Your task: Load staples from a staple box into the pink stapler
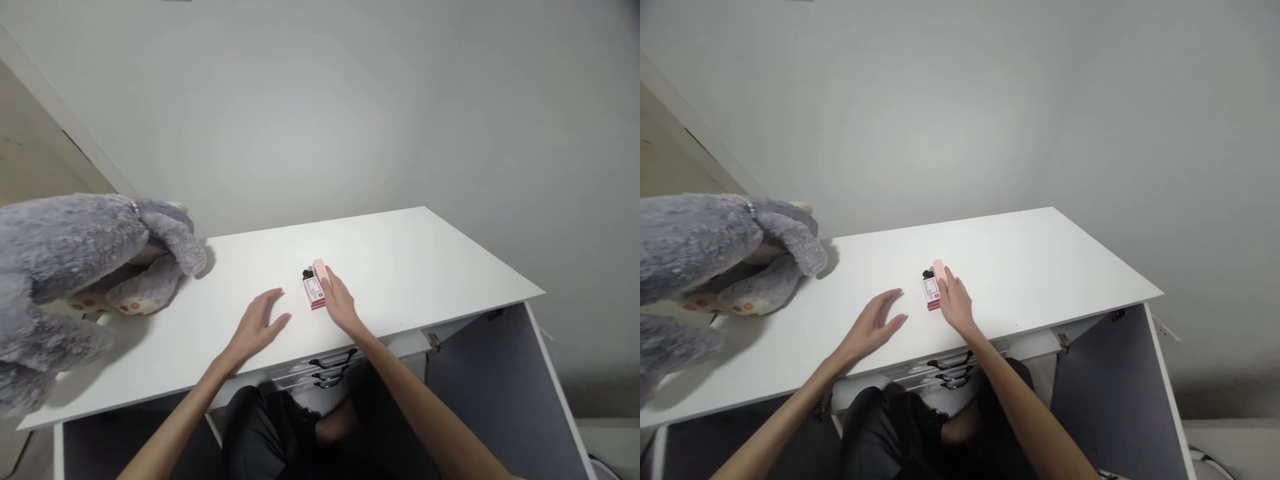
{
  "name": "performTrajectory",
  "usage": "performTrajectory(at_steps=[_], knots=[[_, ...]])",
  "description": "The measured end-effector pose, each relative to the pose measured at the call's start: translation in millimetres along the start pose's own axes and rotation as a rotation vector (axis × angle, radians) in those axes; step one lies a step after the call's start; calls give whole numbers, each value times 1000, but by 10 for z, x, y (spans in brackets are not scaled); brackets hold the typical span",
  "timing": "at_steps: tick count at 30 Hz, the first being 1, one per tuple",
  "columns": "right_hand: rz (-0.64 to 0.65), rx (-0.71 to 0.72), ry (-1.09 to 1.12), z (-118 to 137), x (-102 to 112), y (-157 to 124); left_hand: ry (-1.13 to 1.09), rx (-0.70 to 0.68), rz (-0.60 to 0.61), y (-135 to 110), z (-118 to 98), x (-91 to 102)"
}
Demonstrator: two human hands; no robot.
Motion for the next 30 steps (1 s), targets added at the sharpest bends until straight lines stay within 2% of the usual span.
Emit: performTrajectory(at_steps=[3, 7, 10, 13, 17, 25, 28, 30], knots=[[53, 8, 14, 63, -112, -57, -66, -2, 18, 126, -142, -157], [84, 44, -18, 123, -112, -62, -143, -3, 44, 268, -221, -314], [87, 44, -49, 144, -87, -49, -206, 4, 74, 300, -243, -356], [79, 38, -56, 156, -67, -49, -247, 11, 90, 261, -230, -307], [78, 47, -48, 166, -69, -65, -243, 90, 7, 148, -7, -52], [104, 42, -58, 175, -62, -96, -223, 262, -250, -117, 792, 722], [110, 47, -68, 197, -47, -93, -258, 289, -310, -185, 917, 861], [109, 38, -80, 197, -38, -92, -225, 303, -350, -213, 927, 901]])
Point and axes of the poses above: each hand's wrist, its own y-axis towards the middle knuckle, its own x-axis out of the back of the hand, z = x × y, the point moved 8 cm from there along y, towards the middle knuckle, and after that the axes turned 12 degrees about x, right-handed, at the moved point
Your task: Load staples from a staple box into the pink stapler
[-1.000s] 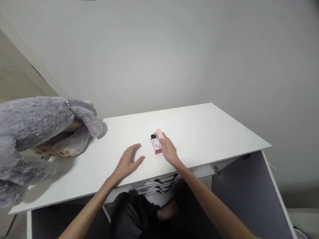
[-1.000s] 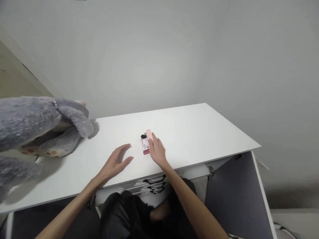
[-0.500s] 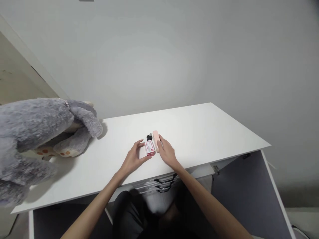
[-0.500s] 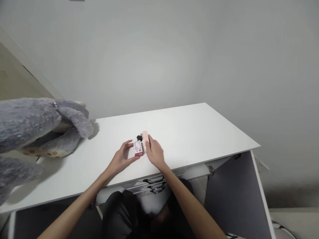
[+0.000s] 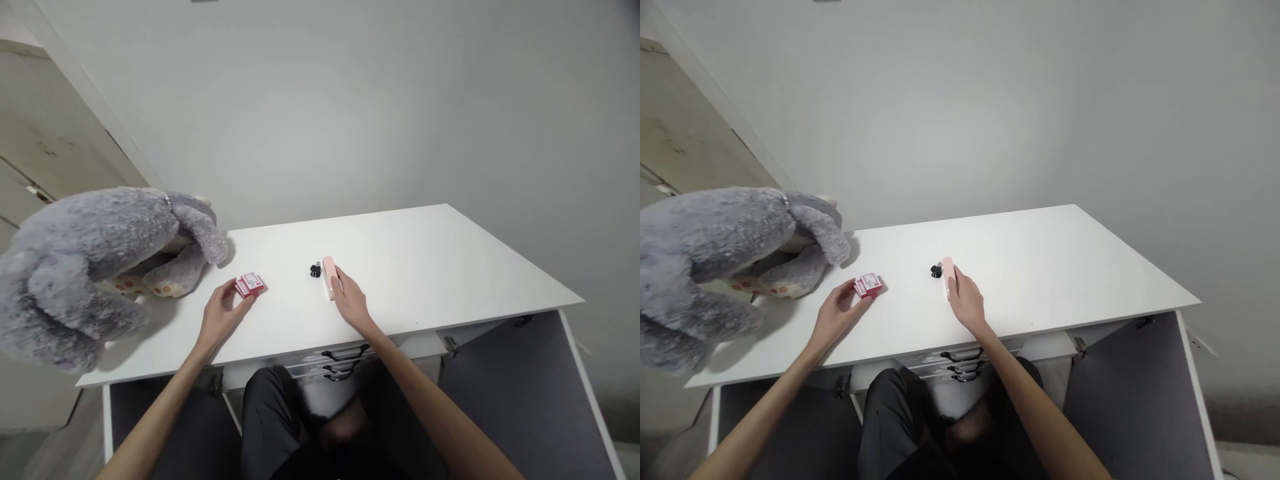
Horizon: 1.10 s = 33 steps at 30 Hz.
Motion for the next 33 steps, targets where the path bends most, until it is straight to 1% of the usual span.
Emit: performTrajectory(at_steps=[4, 9, 11, 13, 16, 19, 21, 23, 24, 26, 28, 29, 31, 33], knots=[[-12, 6, -7, -3, 7, -7, 116, -51, -41, -29, -57, -13], [-40, -4, 10, -63, -11, -26, 153, -31, -76, -27, 5, 9], [-59, -25, 17, -111, -25, -34, 192, -51, -79, -29, 17, 7], [-79, -41, 31, -151, -37, -40, 256, -106, -79, -41, -2, -19], [-101, -54, 58, -174, -42, -49, 367, -238, -65, -82, -74, -109], [-85, -56, 58, -151, -40, -57, 494, -356, 21, -130, -110, -271], [-67, -39, 33, -118, -39, -60, 562, -371, 65, -144, -89, -340], [-66, -11, 5, -86, -36, -62, 598, -369, 59, -153, -93, -350], [-74, -2, -4, -80, -34, -65, 603, -379, 44, -165, -122, -347], [-97, -1, -12, -89, -37, -72, 594, -433, 21, -209, -246, -372], [-116, -14, -16, -116, -46, -81, 577, -517, 35, -269, -440, -485], [-121, -19, -17, -128, -52, -83, 576, -570, 69, -303, -553, -592], [-125, -22, -20, -141, -60, -86, 591, -667, 163, -358, -780, -876], [-125, -16, -21, -139, -62, -84, 610, -724, 227, -366, -985, -1171]])
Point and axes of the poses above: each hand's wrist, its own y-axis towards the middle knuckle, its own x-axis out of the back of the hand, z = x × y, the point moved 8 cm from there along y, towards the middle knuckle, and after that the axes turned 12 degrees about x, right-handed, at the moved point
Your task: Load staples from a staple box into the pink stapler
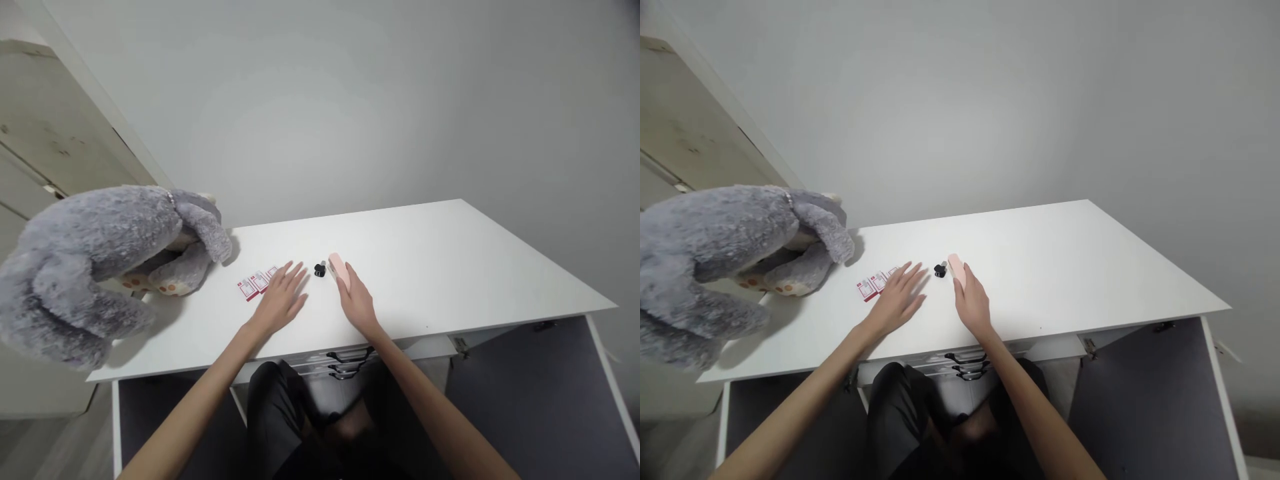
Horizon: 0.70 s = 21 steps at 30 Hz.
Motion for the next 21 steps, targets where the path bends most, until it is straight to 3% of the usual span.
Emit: performTrajectory(at_steps=[3, 6, 16, 19, 21], knots=[[-7, 16, -1, 19, 9, 5, 23, -90, 51, 287, -286, -172], [-20, 20, 0, 28, 15, 5, 35, -102, 83, 417, -360, -275], [-7, 33, 19, 81, 45, 5, 1, 247, -76, 81, 314, -67], [-25, 30, 10, 83, 77, 8, -34, 277, -99, 33, 362, -18], [-45, 70, -9, 102, 96, 17, -100, 249, -96, 18, 281, -16]])
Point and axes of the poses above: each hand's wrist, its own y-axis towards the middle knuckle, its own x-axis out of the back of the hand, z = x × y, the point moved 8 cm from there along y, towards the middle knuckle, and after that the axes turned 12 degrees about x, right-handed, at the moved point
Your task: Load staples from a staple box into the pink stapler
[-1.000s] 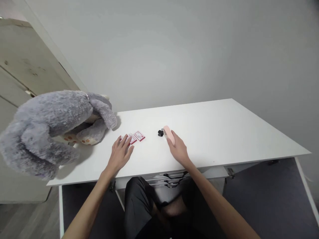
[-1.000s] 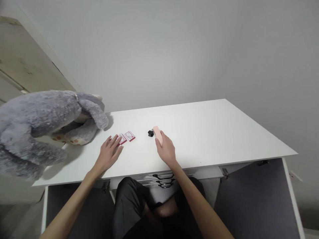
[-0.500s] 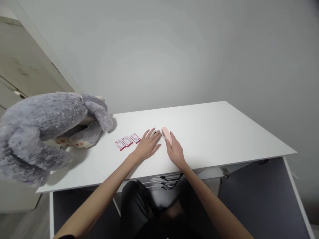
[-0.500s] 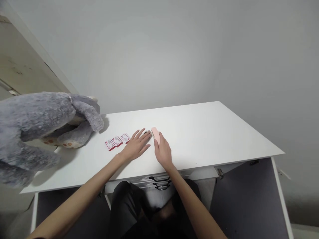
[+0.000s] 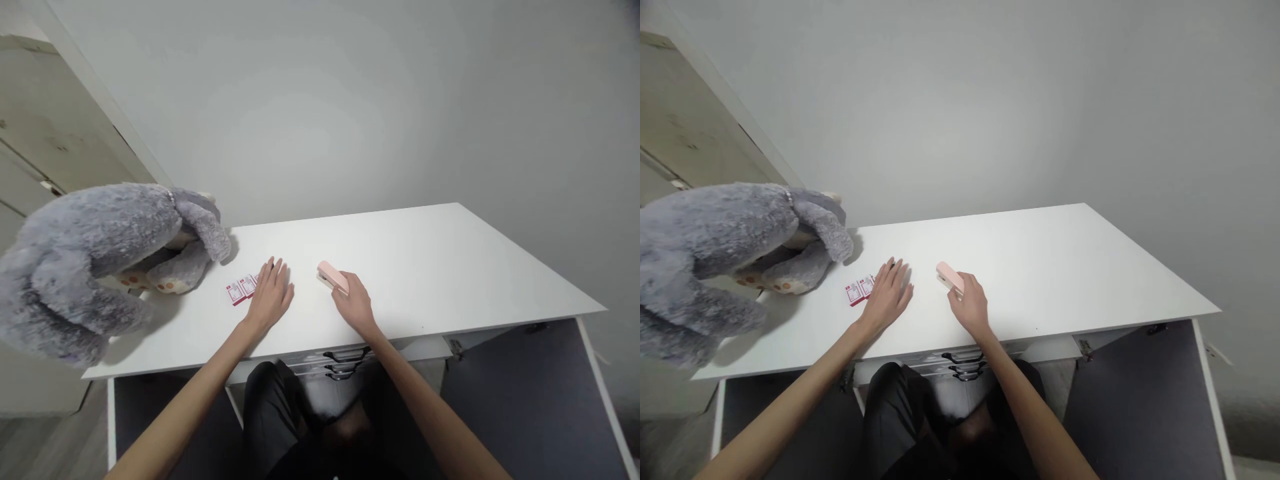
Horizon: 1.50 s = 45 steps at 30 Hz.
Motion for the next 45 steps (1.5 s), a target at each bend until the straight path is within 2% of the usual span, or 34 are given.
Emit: performTrajectory(at_steps=[3, 7, 9, 12, 17, 22, 30, 36, 45], knots=[[13, 89, -22, 44, -9, 13, -175, -32, 39, -66, -192, -43], [59, 157, -21, 99, -44, 2, -450, 82, 158, -101, -348, -161], [77, 177, 7, 132, -57, -12, -530, 157, 205, -104, -358, -196], [102, 203, 62, 181, -66, -35, -592, 241, 215, -123, -311, -170], [208, 208, 140, 203, -102, -78, -672, 275, 246, -234, -257, -104], [258, 222, 182, 233, -95, -117, -707, 254, 289, -322, -257, -95], [263, 226, 238, 248, -83, -128, -746, 274, 253, -340, -226, -128], [267, 278, 237, 258, -98, -124, -710, 245, 252, -331, -267, -109], [281, 277, 210, 261, -90, -117, -714, 242, 251, -333, -308, -103]])
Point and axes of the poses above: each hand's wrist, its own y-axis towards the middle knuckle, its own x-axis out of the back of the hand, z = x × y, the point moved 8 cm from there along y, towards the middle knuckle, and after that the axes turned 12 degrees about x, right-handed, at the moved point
